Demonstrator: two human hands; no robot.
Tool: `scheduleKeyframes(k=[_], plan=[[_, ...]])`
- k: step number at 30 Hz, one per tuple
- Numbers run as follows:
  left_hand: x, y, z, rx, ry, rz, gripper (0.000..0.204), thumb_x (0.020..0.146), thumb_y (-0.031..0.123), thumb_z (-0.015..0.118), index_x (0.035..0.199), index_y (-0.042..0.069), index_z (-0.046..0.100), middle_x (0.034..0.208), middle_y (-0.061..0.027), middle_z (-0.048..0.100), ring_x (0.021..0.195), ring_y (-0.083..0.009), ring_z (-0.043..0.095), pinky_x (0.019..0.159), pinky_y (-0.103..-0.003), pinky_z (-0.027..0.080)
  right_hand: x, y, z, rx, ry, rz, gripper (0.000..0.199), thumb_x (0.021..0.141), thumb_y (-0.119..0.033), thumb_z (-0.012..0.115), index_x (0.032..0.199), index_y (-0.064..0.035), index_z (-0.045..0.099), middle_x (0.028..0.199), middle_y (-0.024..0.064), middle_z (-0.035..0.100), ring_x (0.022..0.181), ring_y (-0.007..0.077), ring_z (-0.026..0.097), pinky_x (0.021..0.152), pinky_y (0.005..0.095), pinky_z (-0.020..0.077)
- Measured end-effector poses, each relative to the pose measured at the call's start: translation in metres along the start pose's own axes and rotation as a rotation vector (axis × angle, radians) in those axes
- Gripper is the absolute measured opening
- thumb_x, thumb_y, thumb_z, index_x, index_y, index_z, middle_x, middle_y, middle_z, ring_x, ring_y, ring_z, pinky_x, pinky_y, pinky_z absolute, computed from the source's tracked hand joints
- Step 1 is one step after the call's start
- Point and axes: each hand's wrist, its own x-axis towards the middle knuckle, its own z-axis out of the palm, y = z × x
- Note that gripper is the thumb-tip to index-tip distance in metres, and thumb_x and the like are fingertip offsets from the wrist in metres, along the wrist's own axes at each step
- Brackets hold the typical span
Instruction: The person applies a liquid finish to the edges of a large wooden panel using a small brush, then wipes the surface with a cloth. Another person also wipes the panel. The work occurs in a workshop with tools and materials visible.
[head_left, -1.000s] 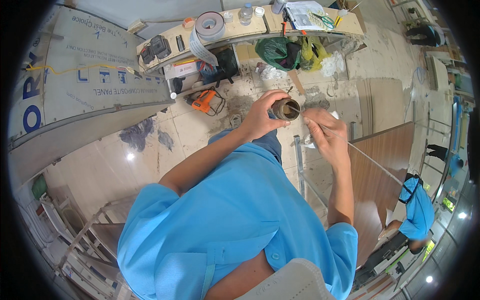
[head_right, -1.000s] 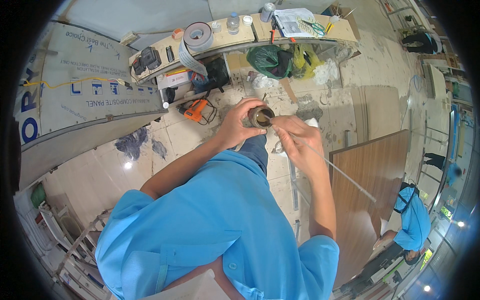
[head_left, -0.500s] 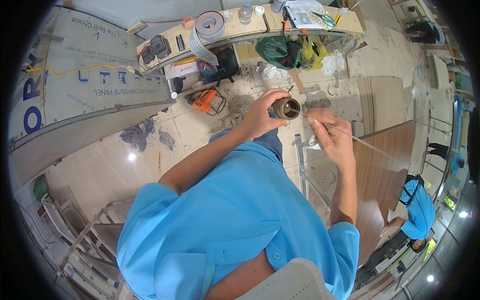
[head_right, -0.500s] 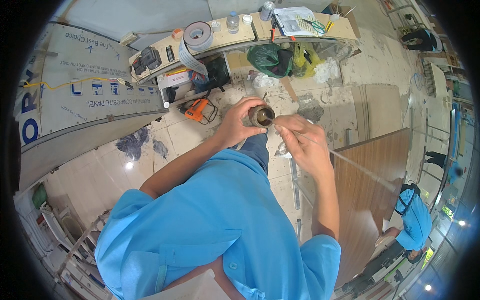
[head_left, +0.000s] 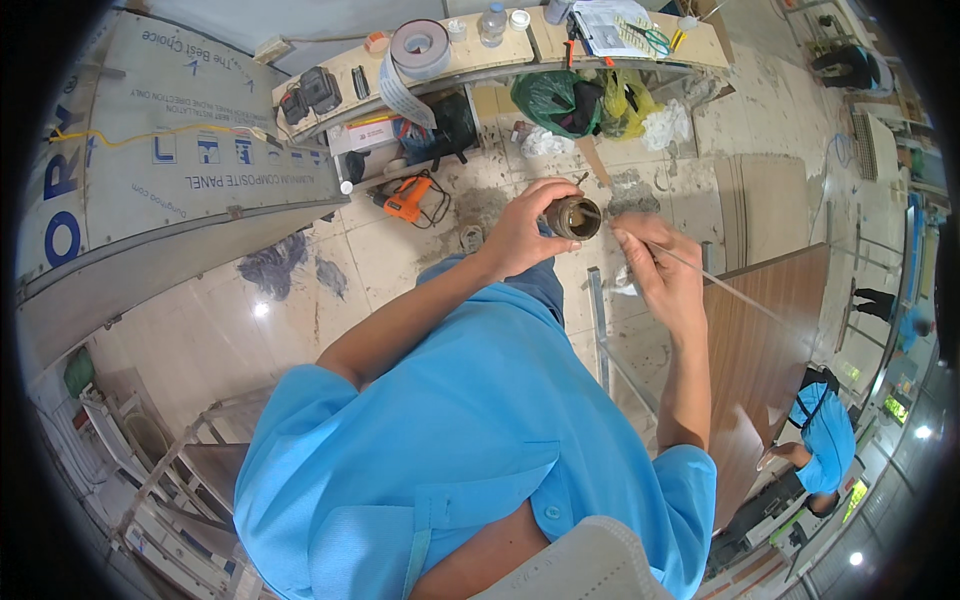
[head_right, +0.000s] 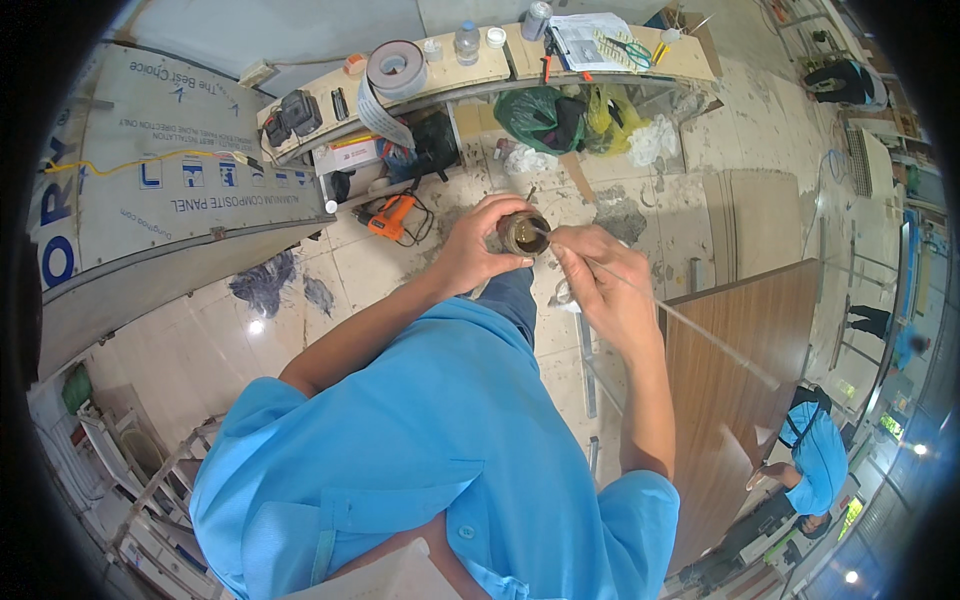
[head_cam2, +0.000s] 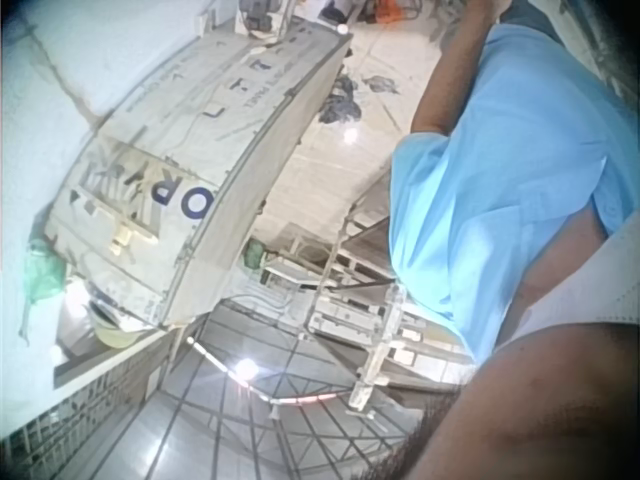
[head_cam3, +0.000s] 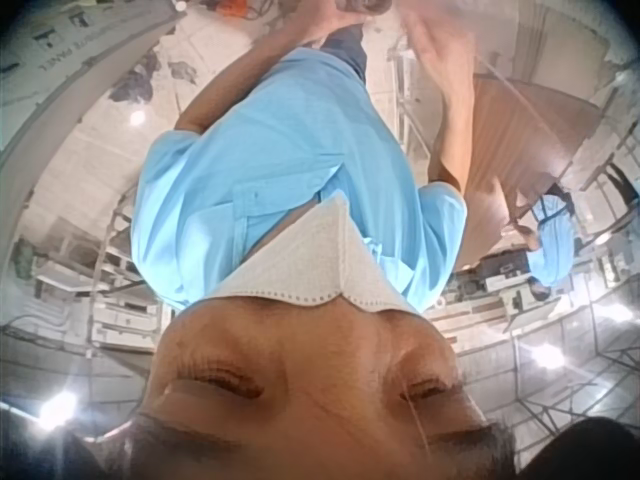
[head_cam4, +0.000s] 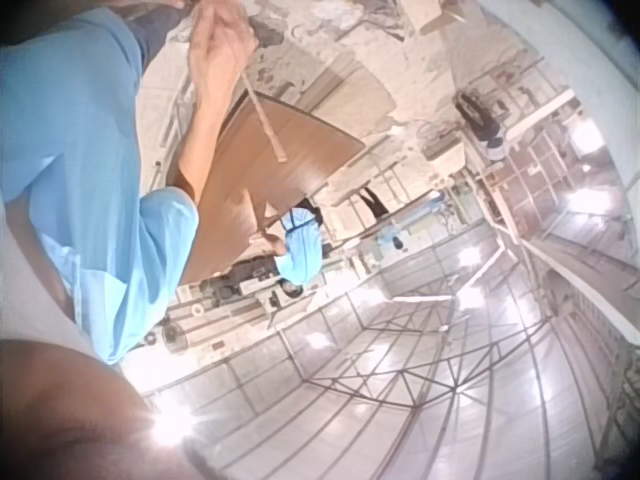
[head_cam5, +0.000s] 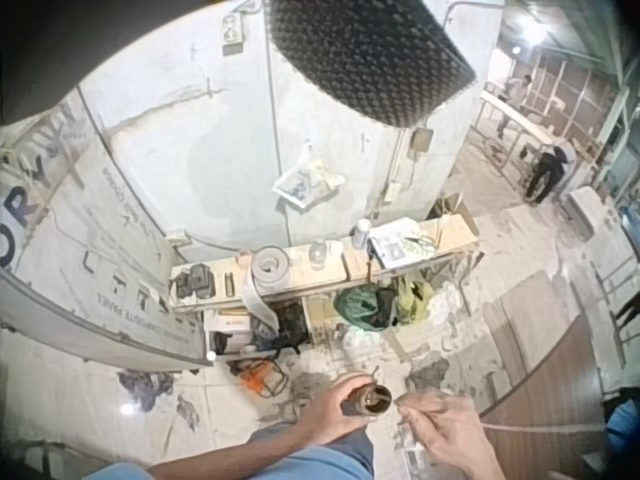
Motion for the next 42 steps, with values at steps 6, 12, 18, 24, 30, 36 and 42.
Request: scheduleKeyframes(k=[6,12,18,24,30,36,42], plan=[[-0.001,0.001,0.000,0.002,0.010,0.004,0.071,0.073,0.005,0.093,0.137,0.006,0.064,0.142,-0.0088,0.061,0.124,-0.0220,0.061,0.100,-0.034,0.049,0.001,-0.001,0.002,0.060,0.040,-0.071,0.011,0.101,-0.006,0.071,0.105,0.0028,0.076,0.095,0.0129,0.076,0.074,0.0219,0.066,0.067,0.0330,0.0524],[-0.001,0.000,0.000,-0.014,0.006,-0.002,0.071,0.073,0.005,0.093,0.137,0.007,0.064,0.142,-0.0089,0.061,0.124,-0.0219,0.061,0.101,-0.033,0.048,-0.001,-0.004,0.001,0.028,-0.012,0.032,0.012,0.101,-0.007,0.070,0.105,0.0021,0.077,0.094,0.0132,0.076,0.072,0.0213,0.066,0.067,0.0329,0.0516],[-0.003,0.000,0.001,-0.024,-0.006,-0.017,0.071,0.073,0.004,0.093,0.138,0.007,0.064,0.143,-0.0086,0.060,0.128,-0.0220,0.059,0.103,-0.034,0.048,-0.003,-0.001,0.003,0.001,0.012,-0.025,0.011,0.102,-0.006,0.068,0.104,0.0013,0.075,0.098,0.0111,0.076,0.070,0.0275,0.068,0.065,0.0357,0.0537],[-0.003,0.001,0.001,-0.027,-0.009,-0.025,0.071,0.073,0.004,0.093,0.138,0.007,0.064,0.143,-0.0087,0.059,0.131,-0.0223,0.058,0.104,-0.035,0.048,-0.004,-0.004,0.004,0.034,0.017,0.057,0.013,0.101,-0.009,0.072,0.103,0.0032,0.077,0.094,0.0133,0.076,0.073,0.0213,0.066,0.068,0.0332,0.0523],[-0.004,-0.001,0.003,-0.033,-0.002,-0.017,0.070,0.074,0.004,0.092,0.138,0.007,0.064,0.143,-0.0088,0.059,0.131,-0.0224,0.059,0.104,-0.036,0.049,-0.006,-0.002,0.000,0.003,0.024,-0.013,0.009,0.101,-0.007,0.069,0.102,-0.0002,0.075,0.092,0.0116,0.074,0.069,0.0260,0.065,0.063,0.0366,0.0514],[-0.004,-0.003,0.003,-0.065,0.004,-0.017,0.069,0.074,0.004,0.092,0.137,0.007,0.064,0.144,-0.0092,0.059,0.132,-0.0231,0.059,0.105,-0.036,0.049,-0.012,-0.001,-0.001,0.057,0.015,-0.016,0.008,0.099,-0.005,0.070,0.103,0.0000,0.075,0.091,0.0124,0.073,0.070,0.0277,0.066,0.064,0.0373,0.0522],[-0.003,-0.002,0.002,-0.009,-0.020,-0.011,0.068,0.074,0.005,0.093,0.137,0.009,0.066,0.144,-0.0090,0.059,0.132,-0.0234,0.059,0.105,-0.036,0.050,-0.020,-0.008,-0.017,0.052,-0.100,0.027,0.010,0.098,-0.002,0.071,0.106,0.0014,0.074,0.097,0.0157,0.075,0.079,0.0279,0.069,0.072,0.0365,0.0545]])
